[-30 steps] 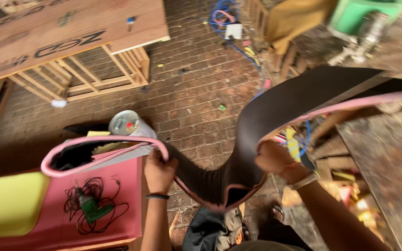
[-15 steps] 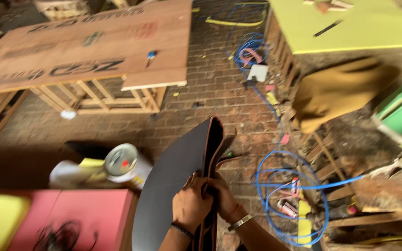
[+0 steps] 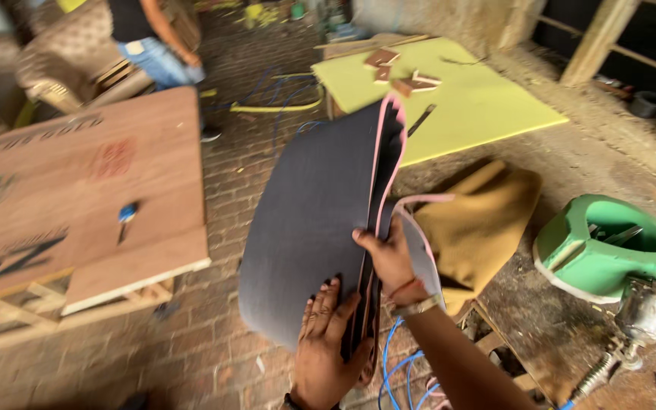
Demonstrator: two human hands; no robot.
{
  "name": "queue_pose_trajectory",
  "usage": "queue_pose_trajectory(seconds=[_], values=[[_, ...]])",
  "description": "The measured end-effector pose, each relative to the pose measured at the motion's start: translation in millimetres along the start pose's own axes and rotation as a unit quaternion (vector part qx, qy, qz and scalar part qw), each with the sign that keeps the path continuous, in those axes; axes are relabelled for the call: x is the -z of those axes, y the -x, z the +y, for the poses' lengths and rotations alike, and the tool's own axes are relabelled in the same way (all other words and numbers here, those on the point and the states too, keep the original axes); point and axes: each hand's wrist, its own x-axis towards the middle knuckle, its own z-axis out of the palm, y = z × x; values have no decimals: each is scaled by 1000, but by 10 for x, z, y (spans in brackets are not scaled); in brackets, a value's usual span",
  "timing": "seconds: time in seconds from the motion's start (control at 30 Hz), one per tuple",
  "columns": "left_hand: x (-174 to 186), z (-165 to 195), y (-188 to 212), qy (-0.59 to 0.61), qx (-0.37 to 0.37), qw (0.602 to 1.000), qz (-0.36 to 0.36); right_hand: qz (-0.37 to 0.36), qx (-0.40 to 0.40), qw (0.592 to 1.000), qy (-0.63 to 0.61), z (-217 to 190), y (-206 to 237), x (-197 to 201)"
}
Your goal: The person spreads a long strip of black fabric over pink foam sheets on a workbench, smooths it flat, and cuts it lengthwise with large scissors. They lift and reposition the cut fabric pieces, then handle and align a pink foam sheet on the bench.
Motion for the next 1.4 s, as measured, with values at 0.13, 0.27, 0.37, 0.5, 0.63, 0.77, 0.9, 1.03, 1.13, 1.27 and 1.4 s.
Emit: queue_pose_trajectory(seconds=[0.13, 0.27, 0.37, 0.5, 0.63, 0.77, 0.9, 1.03, 1.13, 1.27, 1.4], values=[[-335, -695, -902, 12, 5, 1000, 9, 29, 79, 996, -4, -289, -1142, -75], [-573, -1439, -1858, 108, 2, 992, -62, 31, 289, 950, 110, -652, -2291, -319], [-749, -1925, -2453, 163, -19, 980, -114, 41, 375, 917, 130, -984, -3138, -351], [-982, -2431, -2726, 204, 38, 955, -211, 165, 311, 935, 34, -1151, -4069, -86], [-1362, -2740, -2711, 210, 99, 930, -286, 400, 101, 909, 50, -737, -4514, 413], [-1732, -2869, -2493, 309, 96, 892, -317, 480, -34, 836, 266, 437, -4042, 1263], [-2115, -2781, -2198, 364, 127, 833, -396, 295, -201, 925, 131, 1390, -2341, 1638], [-2434, -2317, -1852, 456, 181, 713, -502, 346, -302, 888, -21, 1376, -295, 1657], [-2530, -1709, -1427, 551, 196, 595, -551, 476, -231, 847, -41, 974, 1078, 1765], [-2448, -829, -762, 588, 210, 469, -624, 628, -148, 763, -44, 431, 2821, 1917], [-2430, -29, 35, 571, 189, 449, -661, 556, 119, 819, -73, 71, 4392, 2131]])
